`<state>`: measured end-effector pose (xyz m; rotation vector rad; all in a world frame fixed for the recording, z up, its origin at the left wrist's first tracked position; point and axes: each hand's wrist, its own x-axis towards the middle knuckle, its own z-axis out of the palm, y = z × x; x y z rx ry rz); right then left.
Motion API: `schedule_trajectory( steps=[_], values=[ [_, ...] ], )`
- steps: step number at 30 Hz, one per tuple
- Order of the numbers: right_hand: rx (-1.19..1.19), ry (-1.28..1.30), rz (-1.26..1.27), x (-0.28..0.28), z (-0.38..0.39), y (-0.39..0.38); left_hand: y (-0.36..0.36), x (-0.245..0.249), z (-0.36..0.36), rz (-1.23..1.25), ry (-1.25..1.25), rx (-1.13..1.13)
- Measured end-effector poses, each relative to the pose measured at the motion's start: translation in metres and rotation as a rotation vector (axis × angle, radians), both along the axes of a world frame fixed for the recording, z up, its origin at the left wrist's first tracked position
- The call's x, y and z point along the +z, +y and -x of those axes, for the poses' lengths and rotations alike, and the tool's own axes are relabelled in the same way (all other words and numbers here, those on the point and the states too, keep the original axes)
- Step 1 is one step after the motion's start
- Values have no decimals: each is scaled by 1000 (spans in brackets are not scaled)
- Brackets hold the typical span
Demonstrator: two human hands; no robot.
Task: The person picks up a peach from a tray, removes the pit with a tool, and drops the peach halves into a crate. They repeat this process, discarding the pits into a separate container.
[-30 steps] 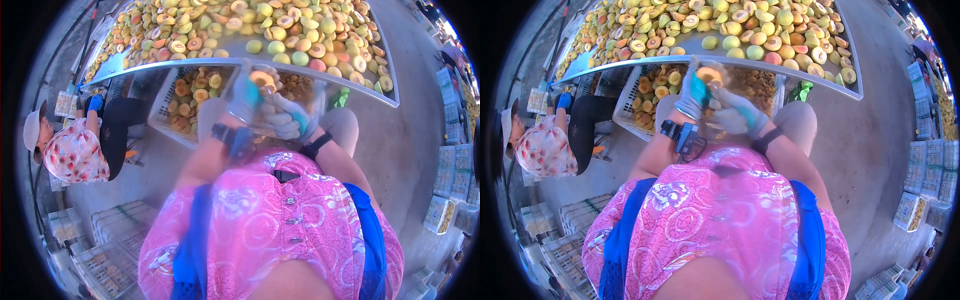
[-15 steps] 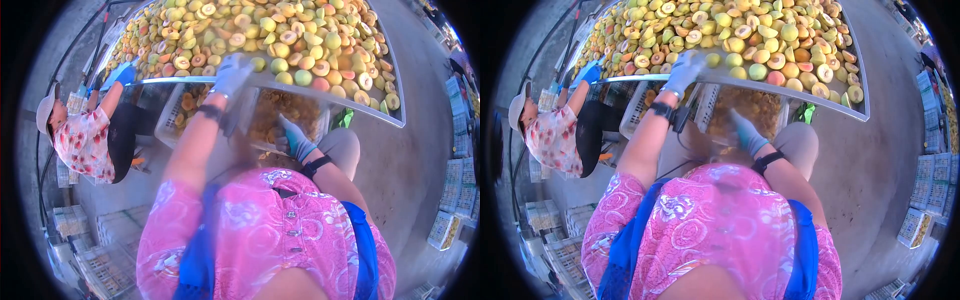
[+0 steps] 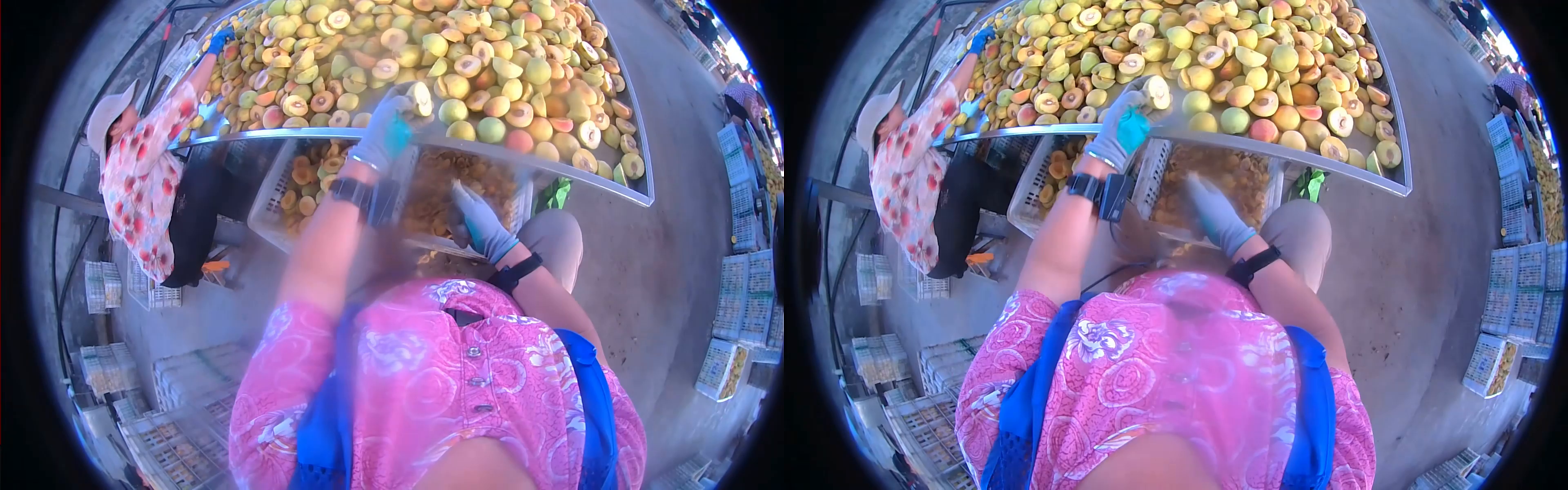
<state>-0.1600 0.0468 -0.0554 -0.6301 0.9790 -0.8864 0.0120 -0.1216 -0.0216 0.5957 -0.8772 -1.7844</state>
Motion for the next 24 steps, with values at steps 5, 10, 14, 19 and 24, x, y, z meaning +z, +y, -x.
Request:
schedule_trajectory(
  steps=[5,10,14,19,24],
  values=[
    [-38,160,207,34,-6,2,57,3,14,-79,308,52],
    [-10,119,256,60,-6,3,90,-1,22,-62,321,-48],
    [-12,153,202,84,-10,11,105,-11,25,-53,369,-90],
    [35,125,195,82,-12,14,120,2,27,-82,327,-56],
    [-3,150,303,67,-20,16,126,7,33,-122,276,42]
  ],
)
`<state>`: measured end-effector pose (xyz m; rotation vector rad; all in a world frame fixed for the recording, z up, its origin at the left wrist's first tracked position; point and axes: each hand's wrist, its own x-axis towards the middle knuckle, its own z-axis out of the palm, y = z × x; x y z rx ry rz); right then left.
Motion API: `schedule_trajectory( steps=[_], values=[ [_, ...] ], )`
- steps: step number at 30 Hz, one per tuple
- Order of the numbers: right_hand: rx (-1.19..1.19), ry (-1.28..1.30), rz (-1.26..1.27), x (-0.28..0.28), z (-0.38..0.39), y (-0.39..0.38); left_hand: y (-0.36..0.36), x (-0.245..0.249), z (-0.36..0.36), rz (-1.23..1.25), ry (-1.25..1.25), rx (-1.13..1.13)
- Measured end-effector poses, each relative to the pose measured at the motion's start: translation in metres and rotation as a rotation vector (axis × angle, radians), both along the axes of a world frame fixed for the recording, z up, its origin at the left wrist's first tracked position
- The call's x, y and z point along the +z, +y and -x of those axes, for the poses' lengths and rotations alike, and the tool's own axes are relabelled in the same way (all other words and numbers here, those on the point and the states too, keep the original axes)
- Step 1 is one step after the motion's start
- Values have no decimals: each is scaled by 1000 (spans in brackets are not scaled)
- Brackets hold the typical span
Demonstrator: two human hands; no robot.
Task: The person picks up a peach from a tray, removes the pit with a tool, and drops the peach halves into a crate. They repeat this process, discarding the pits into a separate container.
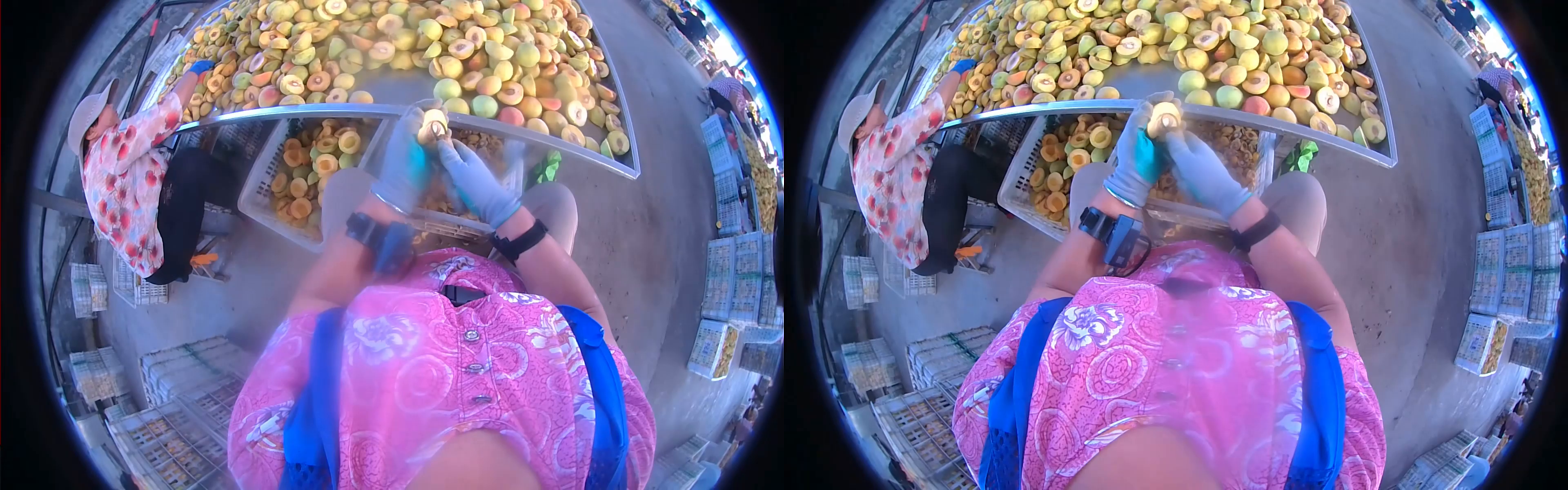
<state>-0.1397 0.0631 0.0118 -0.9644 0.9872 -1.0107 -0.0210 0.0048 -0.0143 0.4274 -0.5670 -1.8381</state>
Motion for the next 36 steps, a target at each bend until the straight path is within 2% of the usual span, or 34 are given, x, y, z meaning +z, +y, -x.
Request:
schedule_trajectory(
  steps=[2,6,8,12,14,15,17,19,21,23,24,26,30,33,34,35,36],
  values=[
    [4,15,29,-17,0,-2,8,8,3,40,-150,84],
    [96,6,-24,1,7,7,19,32,5,-65,-207,102],
    [95,0,23,-12,6,5,18,33,4,-72,-234,73],
    [-8,-66,81,-31,-4,3,11,22,8,-27,-275,98],
    [-1,-135,33,-28,-4,4,11,18,8,202,-602,208],
    [7,-202,-11,-23,-4,6,10,20,8,201,-604,207],
    [93,-181,-81,1,7,15,8,27,7,69,-555,119],
    [179,-159,-150,5,18,19,12,40,2,36,-505,43],
    [346,-419,-291,-1,22,16,14,40,-1,-1,-456,-29],
    [332,-364,-289,-2,21,17,11,34,-1,117,-610,2],
    [317,-306,-285,-1,21,18,11,33,-2,117,-611,2],
    [346,-374,-326,-6,22,18,10,34,-8,292,-838,-34],
    [482,-545,-449,-21,29,16,9,34,-13,229,-830,-103],
    [507,-557,-466,-20,28,16,5,24,-16,262,-812,-174],
    [508,-556,-465,-17,24,19,4,19,-16,377,-894,-113],
    [376,-439,-379,-2,14,28,4,17,-16,490,-975,-52],
    [244,-323,-294,6,9,33,6,18,-15,488,-975,-51]
  ],
)
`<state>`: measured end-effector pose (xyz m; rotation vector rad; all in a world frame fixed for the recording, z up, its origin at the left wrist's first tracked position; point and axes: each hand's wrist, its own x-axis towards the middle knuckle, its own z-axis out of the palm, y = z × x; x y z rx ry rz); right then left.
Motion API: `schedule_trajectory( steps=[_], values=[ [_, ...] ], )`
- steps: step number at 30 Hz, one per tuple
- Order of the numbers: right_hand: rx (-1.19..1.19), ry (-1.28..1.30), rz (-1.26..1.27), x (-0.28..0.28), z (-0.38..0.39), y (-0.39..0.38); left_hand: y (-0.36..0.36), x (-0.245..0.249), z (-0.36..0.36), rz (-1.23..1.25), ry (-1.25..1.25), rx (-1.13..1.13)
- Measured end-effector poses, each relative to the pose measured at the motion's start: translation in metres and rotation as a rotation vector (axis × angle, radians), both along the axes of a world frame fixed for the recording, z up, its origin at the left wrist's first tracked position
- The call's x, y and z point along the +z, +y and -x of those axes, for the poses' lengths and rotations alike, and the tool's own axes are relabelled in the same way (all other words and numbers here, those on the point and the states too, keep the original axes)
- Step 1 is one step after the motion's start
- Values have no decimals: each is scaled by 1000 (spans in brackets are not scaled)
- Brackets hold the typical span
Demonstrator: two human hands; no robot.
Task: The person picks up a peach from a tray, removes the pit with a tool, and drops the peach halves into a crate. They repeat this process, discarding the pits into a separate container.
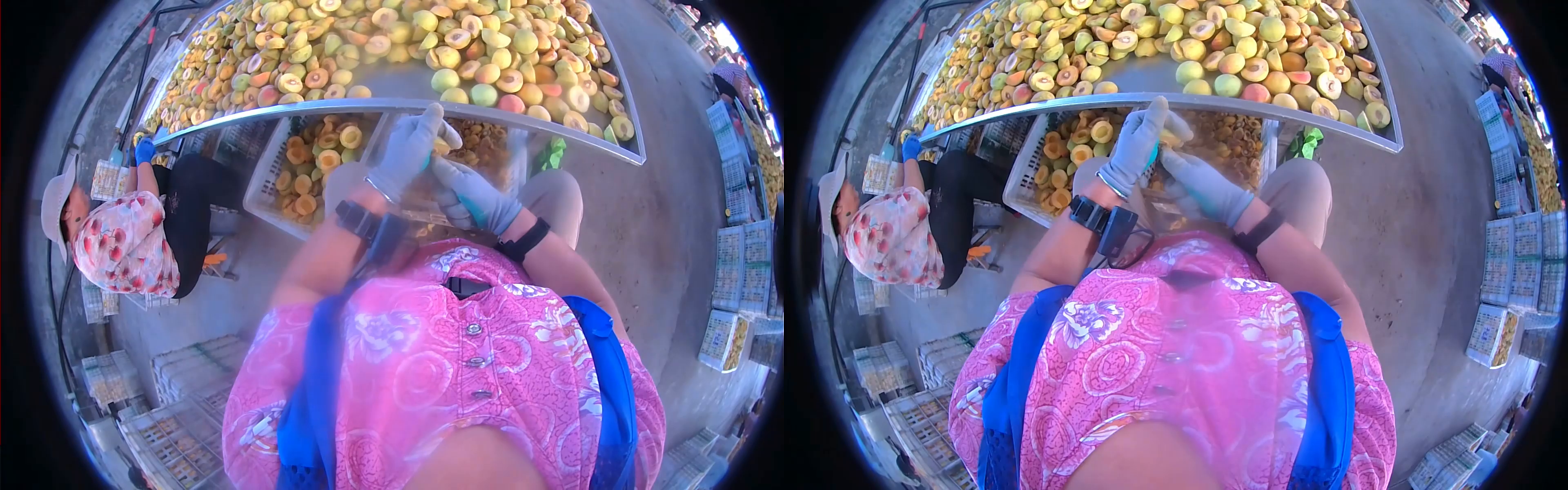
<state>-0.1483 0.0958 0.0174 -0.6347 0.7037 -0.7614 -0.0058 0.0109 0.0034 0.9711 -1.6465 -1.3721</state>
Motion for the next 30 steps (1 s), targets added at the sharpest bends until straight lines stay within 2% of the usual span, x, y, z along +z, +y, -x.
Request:
schedule_trajectory(
  steps=[3,5,6,9,11,12,13,15,16,17,18,19,21,22,24,25,26,27,29,30],
  values=[
    [92,-59,-50,-15,5,-6,8,6,2,-97,31,82],
    [164,-87,-108,-22,11,-11,15,10,3,-575,488,80],
    [237,-116,-164,-24,13,-12,15,10,5,-577,486,77],
    [209,-91,-170,-27,15,-13,14,4,4,-526,505,87],
    [225,-128,-190,-31,15,-14,2,-4,-5,-150,65,-103],
    [239,-167,-206,-32,17,-16,0,-3,-8,-145,67,-104],
    [236,-167,-201,-32,18,-17,1,-3,-11,-241,113,-122],
    [404,-385,-189,-30,17,-20,3,-2,-10,-330,153,-146],
    [402,-388,-185,-31,15,-22,5,-5,-8,-456,376,-94],
    [392,-512,-208,-33,10,-23,6,-9,-6,-582,603,-36],
    [384,-638,-237,-37,7,-22,4,-13,-2,-559,611,97],
    [390,-641,-242,-39,7,-22,2,-15,-5,-561,610,106],
    [477,-805,-267,-41,10,-25,-8,-17,-16,-698,997,326],
    [484,-807,-264,-45,13,-26,-27,-44,-39,-676,1317,88],
    [364,-810,-370,-58,20,-26,-36,-31,-69,-531,1005,445],
    [361,-808,-347,-67,23,-30,-22,2,-66,-429,786,496],
    [245,-696,-352,-79,26,-34,-40,-20,-96,-165,317,602],
    [128,-588,-361,-90,28,-37,-56,-32,-114,69,89,622],
    [59,-560,-414,-103,29,-42,-62,-18,-97,86,-37,772],
    [-8,-566,-452,-109,28,-45,-68,-15,-87,95,-41,770]
  ],
)
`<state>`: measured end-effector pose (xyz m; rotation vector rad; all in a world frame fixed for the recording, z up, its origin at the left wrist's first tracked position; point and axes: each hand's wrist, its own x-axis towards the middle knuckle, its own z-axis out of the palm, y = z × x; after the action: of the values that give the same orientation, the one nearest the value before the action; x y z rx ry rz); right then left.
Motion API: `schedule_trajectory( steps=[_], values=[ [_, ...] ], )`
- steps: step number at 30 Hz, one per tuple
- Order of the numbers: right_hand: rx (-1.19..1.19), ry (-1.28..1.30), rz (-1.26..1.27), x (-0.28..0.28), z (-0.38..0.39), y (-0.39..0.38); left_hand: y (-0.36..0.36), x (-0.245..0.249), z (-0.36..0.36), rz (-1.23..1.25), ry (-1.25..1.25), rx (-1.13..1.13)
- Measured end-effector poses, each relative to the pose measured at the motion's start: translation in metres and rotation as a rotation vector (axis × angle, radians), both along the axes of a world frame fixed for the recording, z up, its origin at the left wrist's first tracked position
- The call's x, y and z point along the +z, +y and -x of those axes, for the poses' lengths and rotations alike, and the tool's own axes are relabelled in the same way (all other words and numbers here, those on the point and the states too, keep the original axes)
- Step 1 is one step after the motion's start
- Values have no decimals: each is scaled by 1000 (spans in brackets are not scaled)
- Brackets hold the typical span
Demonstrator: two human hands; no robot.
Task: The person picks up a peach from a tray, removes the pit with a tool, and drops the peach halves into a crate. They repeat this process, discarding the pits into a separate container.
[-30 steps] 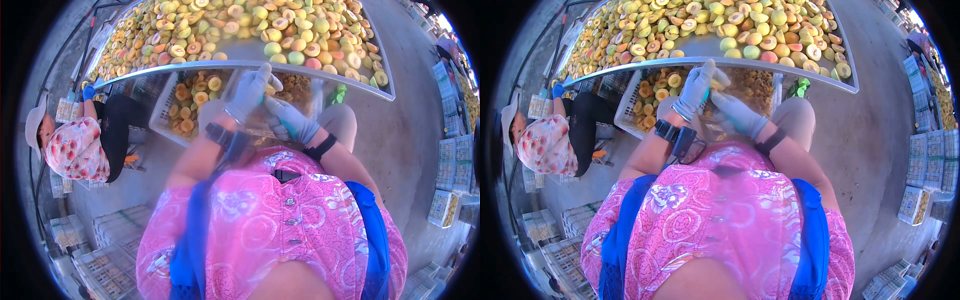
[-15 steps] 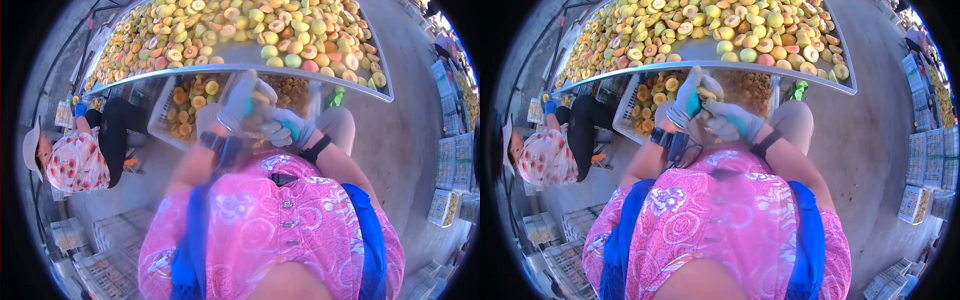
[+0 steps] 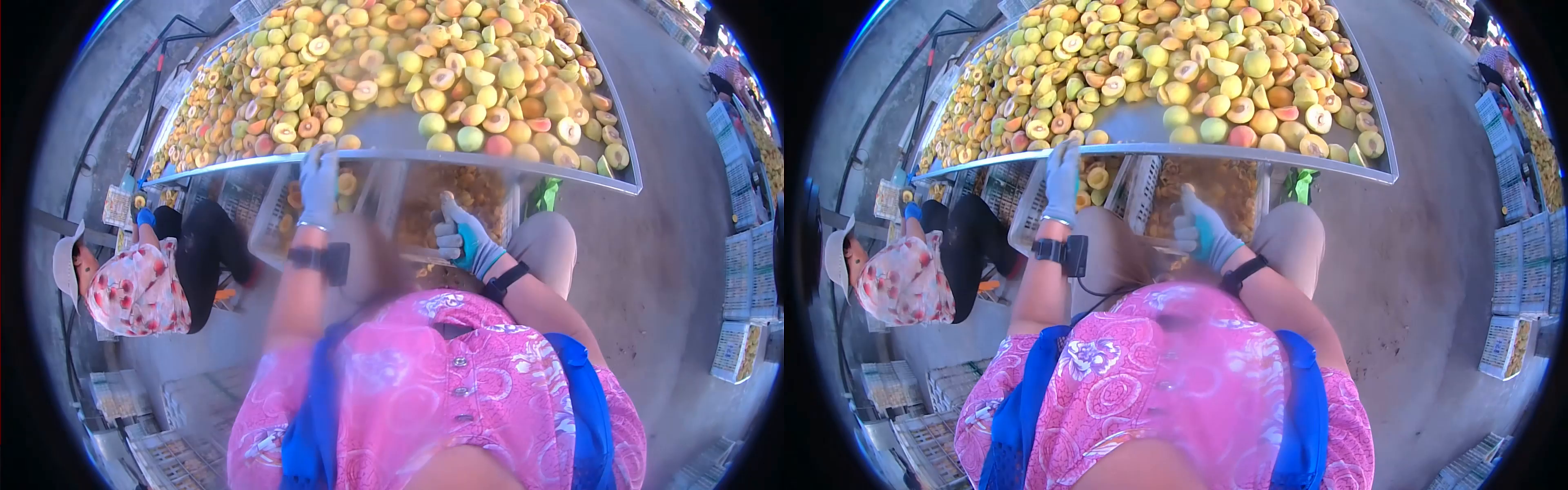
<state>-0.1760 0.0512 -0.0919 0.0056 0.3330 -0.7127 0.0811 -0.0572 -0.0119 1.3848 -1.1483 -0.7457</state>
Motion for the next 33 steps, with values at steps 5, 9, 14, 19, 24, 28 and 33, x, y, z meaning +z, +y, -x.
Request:
schedule_trajectory(
  steps=[5,9,14,19,24,28,33],
  values=[
    [42,67,0,-2,-6,-13,-61,-8,76,-58,-403,-395],
    [7,182,66,9,-5,-13,-114,-12,125,-295,-504,-363],
    [-22,276,111,15,-2,-11,-146,-36,129,-215,-428,-318],
    [12,245,132,29,-6,-9,-143,-40,106,-339,-5,-438],
    [-14,253,185,51,-6,-5,-88,-9,90,-360,459,-631],
    [-29,202,169,64,-4,-2,-34,3,91,-303,686,-746],
    [-41,50,337,60,-4,1,19,-8,102,-324,770,-776]
  ],
)
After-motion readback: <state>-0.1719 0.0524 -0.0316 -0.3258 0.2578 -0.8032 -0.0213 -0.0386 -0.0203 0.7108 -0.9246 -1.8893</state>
